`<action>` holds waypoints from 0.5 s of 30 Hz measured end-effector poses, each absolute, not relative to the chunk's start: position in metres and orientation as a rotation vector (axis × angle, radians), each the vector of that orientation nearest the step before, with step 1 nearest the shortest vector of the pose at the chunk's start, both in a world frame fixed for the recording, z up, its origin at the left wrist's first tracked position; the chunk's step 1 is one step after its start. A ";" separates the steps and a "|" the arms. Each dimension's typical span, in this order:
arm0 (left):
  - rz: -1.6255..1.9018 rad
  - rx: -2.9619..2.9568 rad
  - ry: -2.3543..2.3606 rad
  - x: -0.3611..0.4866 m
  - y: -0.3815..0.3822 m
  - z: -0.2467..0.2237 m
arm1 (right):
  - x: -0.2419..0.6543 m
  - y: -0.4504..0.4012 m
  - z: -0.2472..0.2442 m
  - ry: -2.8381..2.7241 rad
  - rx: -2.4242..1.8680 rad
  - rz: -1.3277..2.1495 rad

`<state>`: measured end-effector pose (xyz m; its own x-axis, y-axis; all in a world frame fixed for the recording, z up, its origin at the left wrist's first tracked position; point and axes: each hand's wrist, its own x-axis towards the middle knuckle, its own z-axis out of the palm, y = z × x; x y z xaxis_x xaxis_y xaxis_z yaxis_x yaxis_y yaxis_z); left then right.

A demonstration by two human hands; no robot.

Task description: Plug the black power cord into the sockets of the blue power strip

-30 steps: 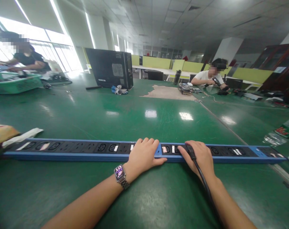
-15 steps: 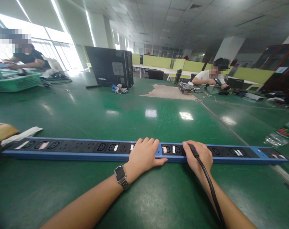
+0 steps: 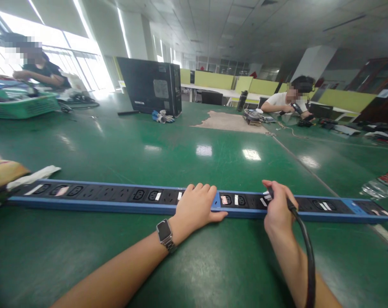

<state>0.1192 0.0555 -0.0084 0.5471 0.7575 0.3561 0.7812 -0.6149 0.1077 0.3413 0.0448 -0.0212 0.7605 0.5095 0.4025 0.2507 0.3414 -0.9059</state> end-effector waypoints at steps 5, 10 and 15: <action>-0.594 -2.761 -1.317 0.114 0.058 -0.006 | 0.283 0.040 -0.007 -0.976 -1.350 0.355; -0.657 -2.914 -1.290 0.087 0.072 0.005 | 0.247 0.039 -0.006 -1.415 -1.566 0.395; -0.633 -2.985 -1.297 0.069 0.080 0.004 | 0.242 0.042 -0.008 -1.621 -1.727 0.159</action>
<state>0.0691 0.0797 0.0041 0.6240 0.7320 0.2737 0.6661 -0.6813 0.3035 0.2424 0.0418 -0.0080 0.1905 0.9007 0.3903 0.8078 0.0821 -0.5837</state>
